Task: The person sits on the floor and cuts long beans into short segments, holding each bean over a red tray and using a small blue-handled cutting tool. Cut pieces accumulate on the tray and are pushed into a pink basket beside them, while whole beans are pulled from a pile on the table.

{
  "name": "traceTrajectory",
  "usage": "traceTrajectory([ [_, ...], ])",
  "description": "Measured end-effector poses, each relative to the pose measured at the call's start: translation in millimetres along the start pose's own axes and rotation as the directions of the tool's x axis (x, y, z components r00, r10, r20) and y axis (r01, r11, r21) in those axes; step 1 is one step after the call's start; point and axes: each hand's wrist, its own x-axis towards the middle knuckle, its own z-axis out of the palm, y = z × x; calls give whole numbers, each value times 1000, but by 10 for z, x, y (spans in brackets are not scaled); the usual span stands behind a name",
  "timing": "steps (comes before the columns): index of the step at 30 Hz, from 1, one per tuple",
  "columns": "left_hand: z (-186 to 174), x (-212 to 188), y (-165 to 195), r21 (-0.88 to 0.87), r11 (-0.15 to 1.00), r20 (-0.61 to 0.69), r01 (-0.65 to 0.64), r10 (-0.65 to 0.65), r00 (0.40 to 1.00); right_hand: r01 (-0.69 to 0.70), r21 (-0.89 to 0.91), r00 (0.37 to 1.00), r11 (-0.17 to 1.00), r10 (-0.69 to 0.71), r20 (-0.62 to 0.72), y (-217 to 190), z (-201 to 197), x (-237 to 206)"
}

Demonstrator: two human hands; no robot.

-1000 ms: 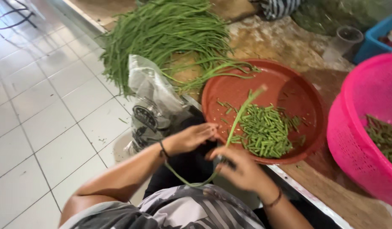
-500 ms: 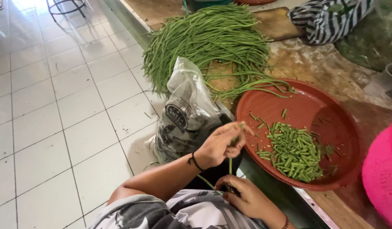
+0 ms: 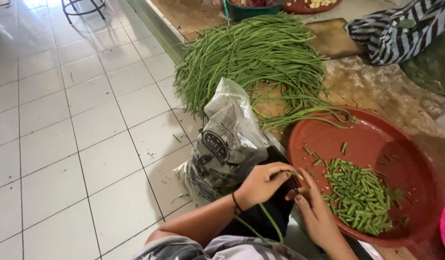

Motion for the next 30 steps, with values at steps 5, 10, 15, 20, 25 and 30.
traceTrajectory([
  [5, -75, 98, -93, -279, 925, -10, 259, -273, 962, -63, -67, 997, 996, 66, 34, -217, 123, 425],
  [10, -160, 185, -416, -356, 915, -73, 191, -230, 970, -12, -168, 1000, 986, 15, 13, -325, 204, 702],
  [15, -211, 261, -638, -381, 907, -78, 177, -223, 972, -51, -189, 998, 981, 54, 10, -395, 242, 891],
  [20, -239, 361, -723, -318, 936, -135, 153, -204, 970, -53, -198, 999, 979, 55, 1, -363, 248, 1007],
  [25, -235, 359, -792, -406, 897, -85, 173, -226, 970, 25, -179, 999, 984, -31, -34, -153, 238, 1163],
  [30, -228, 365, -923, -367, 912, -184, 184, -265, 946, -193, 172, 980, 966, 198, -9, -44, 136, 1559],
])
